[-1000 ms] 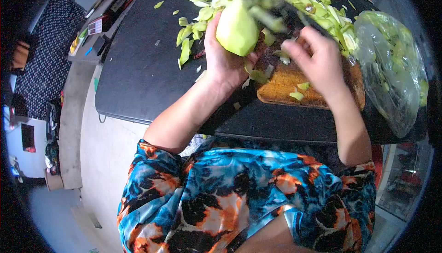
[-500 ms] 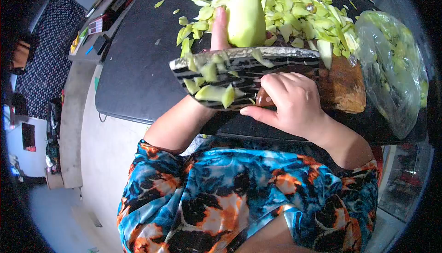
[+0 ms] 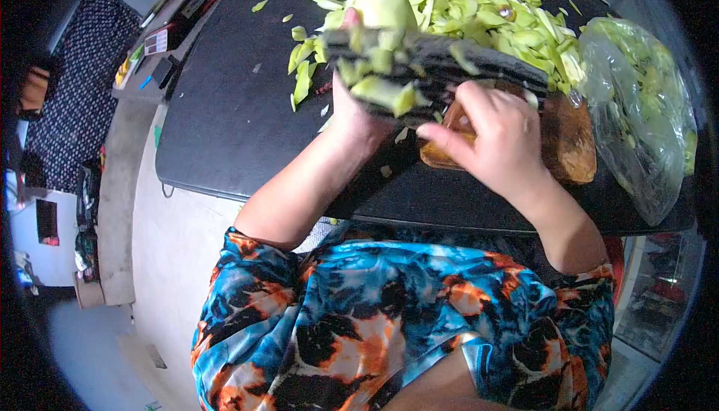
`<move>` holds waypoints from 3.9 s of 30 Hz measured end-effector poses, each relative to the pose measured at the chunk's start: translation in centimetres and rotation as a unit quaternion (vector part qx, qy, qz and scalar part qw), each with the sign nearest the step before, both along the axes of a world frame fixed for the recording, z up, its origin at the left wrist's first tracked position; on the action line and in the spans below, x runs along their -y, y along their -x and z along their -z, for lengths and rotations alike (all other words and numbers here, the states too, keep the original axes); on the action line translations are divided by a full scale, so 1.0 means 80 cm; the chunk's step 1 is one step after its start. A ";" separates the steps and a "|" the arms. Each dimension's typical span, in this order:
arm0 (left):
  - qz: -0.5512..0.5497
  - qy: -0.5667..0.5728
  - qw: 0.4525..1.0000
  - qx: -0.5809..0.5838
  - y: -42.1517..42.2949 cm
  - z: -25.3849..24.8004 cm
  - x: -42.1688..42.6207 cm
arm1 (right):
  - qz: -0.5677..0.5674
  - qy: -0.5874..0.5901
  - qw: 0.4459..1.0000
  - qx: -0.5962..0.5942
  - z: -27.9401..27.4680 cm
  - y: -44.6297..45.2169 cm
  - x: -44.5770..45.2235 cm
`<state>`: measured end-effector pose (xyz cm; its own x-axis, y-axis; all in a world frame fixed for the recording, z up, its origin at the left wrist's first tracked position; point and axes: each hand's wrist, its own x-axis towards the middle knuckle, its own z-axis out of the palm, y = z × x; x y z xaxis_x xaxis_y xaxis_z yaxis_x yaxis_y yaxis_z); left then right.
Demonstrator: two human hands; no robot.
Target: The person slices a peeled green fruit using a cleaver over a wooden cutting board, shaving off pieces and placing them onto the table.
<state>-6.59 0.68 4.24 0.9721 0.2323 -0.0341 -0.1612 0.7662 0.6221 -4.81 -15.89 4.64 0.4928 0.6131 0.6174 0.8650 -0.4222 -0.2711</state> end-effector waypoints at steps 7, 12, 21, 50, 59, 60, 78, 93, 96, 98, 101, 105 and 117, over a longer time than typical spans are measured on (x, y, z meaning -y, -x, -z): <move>-0.022 -0.113 0.993 0.008 -0.002 0.001 -0.001 | 0.156 -0.172 0.961 -0.154 -0.011 -0.097 0.047; -0.001 -0.257 0.964 0.072 -0.022 0.013 -0.019 | 0.062 -0.208 0.954 -0.207 -0.015 -0.092 0.044; -0.222 -0.776 0.583 0.092 -0.042 0.026 -0.049 | 0.114 0.052 0.988 -0.091 -0.036 -0.058 0.057; -0.023 -0.877 0.415 0.243 -0.095 -0.044 0.030 | 0.049 0.162 0.982 -0.087 -0.037 -0.004 0.082; -0.141 -0.914 0.353 0.141 -0.005 -0.056 -0.109 | -0.074 0.216 0.949 -0.216 -0.028 0.011 0.119; -0.105 -0.894 0.420 0.117 0.012 -0.055 -0.114 | -0.025 0.249 0.936 -0.248 -0.027 0.007 0.117; 0.270 -0.886 0.368 0.076 0.237 0.177 -0.136 | 0.148 0.078 0.972 -0.166 -0.023 -0.021 0.119; 0.256 -0.850 0.453 -0.078 0.258 0.206 -0.162 | -0.033 0.130 0.969 -0.206 -0.004 0.012 0.092; 0.346 -0.829 0.392 -0.198 0.263 0.166 -0.166 | -0.004 0.129 0.964 -0.232 0.001 0.007 0.103; 0.423 -0.806 0.365 -0.197 0.251 0.099 -0.155 | 0.006 0.145 0.960 -0.238 0.000 0.006 0.105; 0.375 -0.765 0.487 -0.194 0.207 -0.020 -0.123 | -0.025 0.182 0.958 -0.219 -0.006 0.007 0.100; -0.146 -0.921 0.339 0.125 0.091 -0.059 -0.135 | -0.103 0.201 0.967 -0.116 -0.004 0.011 0.064; -0.047 -0.895 0.427 -0.122 -0.040 0.034 -0.195 | 0.168 0.195 0.958 -0.122 0.000 -0.102 0.059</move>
